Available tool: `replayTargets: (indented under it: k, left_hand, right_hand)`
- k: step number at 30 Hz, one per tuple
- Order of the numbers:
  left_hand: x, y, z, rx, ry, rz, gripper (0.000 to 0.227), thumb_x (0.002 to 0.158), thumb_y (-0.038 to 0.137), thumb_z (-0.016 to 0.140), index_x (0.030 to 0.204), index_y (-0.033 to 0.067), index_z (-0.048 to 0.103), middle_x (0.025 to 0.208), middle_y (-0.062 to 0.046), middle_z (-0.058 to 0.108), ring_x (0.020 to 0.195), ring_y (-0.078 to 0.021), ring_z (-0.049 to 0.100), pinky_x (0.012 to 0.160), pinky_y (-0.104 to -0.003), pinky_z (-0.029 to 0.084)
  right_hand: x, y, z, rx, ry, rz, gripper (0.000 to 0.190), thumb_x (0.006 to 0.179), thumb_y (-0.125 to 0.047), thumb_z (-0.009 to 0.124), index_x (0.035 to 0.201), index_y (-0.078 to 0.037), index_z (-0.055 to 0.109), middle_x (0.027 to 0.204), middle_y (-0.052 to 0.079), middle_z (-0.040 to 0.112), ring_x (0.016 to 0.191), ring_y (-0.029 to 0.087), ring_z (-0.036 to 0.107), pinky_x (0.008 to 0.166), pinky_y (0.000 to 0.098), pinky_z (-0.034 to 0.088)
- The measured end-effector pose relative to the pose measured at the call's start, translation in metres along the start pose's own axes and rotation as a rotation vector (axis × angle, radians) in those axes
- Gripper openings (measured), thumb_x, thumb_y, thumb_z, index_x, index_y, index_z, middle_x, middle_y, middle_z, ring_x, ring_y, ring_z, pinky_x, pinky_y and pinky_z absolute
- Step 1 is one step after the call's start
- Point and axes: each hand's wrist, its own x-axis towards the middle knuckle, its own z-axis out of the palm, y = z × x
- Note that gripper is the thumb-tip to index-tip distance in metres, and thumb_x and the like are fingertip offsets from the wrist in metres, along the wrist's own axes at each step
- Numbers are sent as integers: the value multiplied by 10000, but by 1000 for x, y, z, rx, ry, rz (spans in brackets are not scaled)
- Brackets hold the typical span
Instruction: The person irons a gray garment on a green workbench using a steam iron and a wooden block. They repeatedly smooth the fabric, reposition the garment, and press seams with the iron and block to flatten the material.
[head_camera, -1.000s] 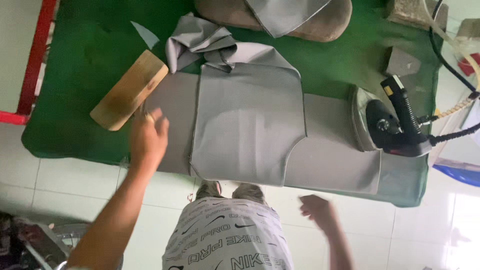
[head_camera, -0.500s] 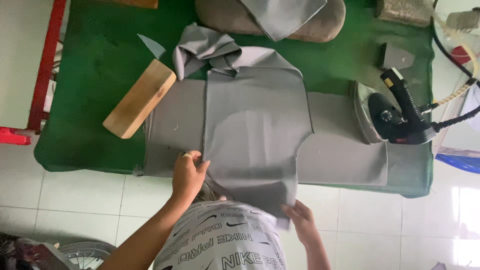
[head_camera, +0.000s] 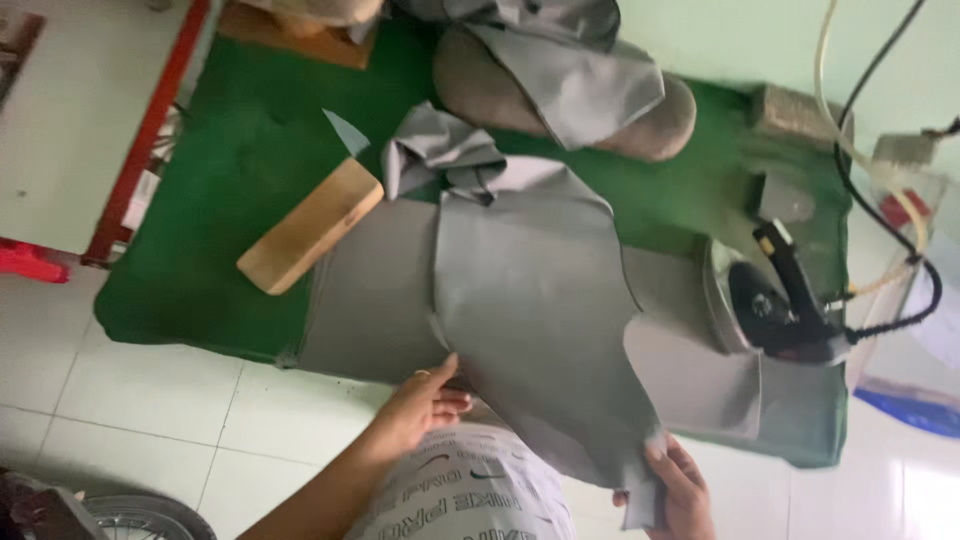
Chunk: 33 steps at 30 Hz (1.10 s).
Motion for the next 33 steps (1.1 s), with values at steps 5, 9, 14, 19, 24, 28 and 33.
replayTargets:
  k: [5, 9, 14, 19, 24, 28, 33]
  left_hand:
    - [0, 8, 28, -64, -24, 56, 458, 840, 483, 735, 896, 33, 670, 867, -163, 736, 874, -357, 746, 873, -534, 548]
    - [-23, 20, 52, 15, 0, -156, 841, 867, 566, 633, 1486, 25, 460, 1332, -318, 628, 1217, -445, 651, 919, -523, 563]
    - [-9, -1, 62, -204, -214, -113, 882, 785, 765, 487, 1372, 187, 172, 1419, -205, 225, 1329, -389, 259, 1042, -571, 273]
    - [46, -40, -23, 499, 91, 1055, 1156, 772, 871, 458, 1599, 86, 266, 1705, -156, 212, 1576, -325, 213, 1235, -550, 124]
    - [41, -34, -101, 465, 223, 1378, 470, 802, 103, 785, 1267, 82, 718, 1242, -174, 757, 1167, -281, 733, 1064, -370, 525]
    - [37, -42, -160, 1002, 563, 1228, 678, 761, -58, 626, 1304, 337, 720, 1148, -200, 607, 1029, -437, 682, 881, -409, 544]
    - [26, -40, -190, 1224, 508, 1238, 929, 684, -219, 423, 1371, 357, 666, 1402, -133, 626, 1177, -307, 678, 906, -306, 468]
  right_hand:
    - [32, -32, -35, 99, -283, -107, 200, 923, -111, 641, 1092, -5, 628, 820, 317, 678, 435, 473, 631, 311, 497, 528]
    - [62, -24, -58, 146, -190, -110, 390, 813, 102, 600, 1187, 19, 672, 1243, 310, 715, 1024, 463, 698, 863, 569, 534]
    - [58, -52, 39, -94, -1012, -343, 327, 794, -166, 685, 1031, 60, 705, 1104, 231, 711, 998, 353, 698, 854, 474, 542]
    - [10, -151, 151, -1032, -1418, -359, 61, 832, -148, 476, 829, -204, 450, 842, -87, 452, 800, 74, 396, 720, 245, 303]
    - [96, -222, 55, -1590, 309, -314, 528, 921, -617, 493, 1257, -278, 720, 1149, 76, 775, 1063, 344, 730, 846, 430, 543]
    - [175, -250, -27, -1542, 455, -486, 640, 854, -551, 626, 1355, -155, 663, 1361, 181, 618, 1234, 387, 594, 1000, 511, 460]
    - [196, -286, -25, -1588, 332, -54, 866, 767, -774, 587, 1325, -116, 667, 1201, 252, 729, 1134, 447, 666, 913, 512, 518]
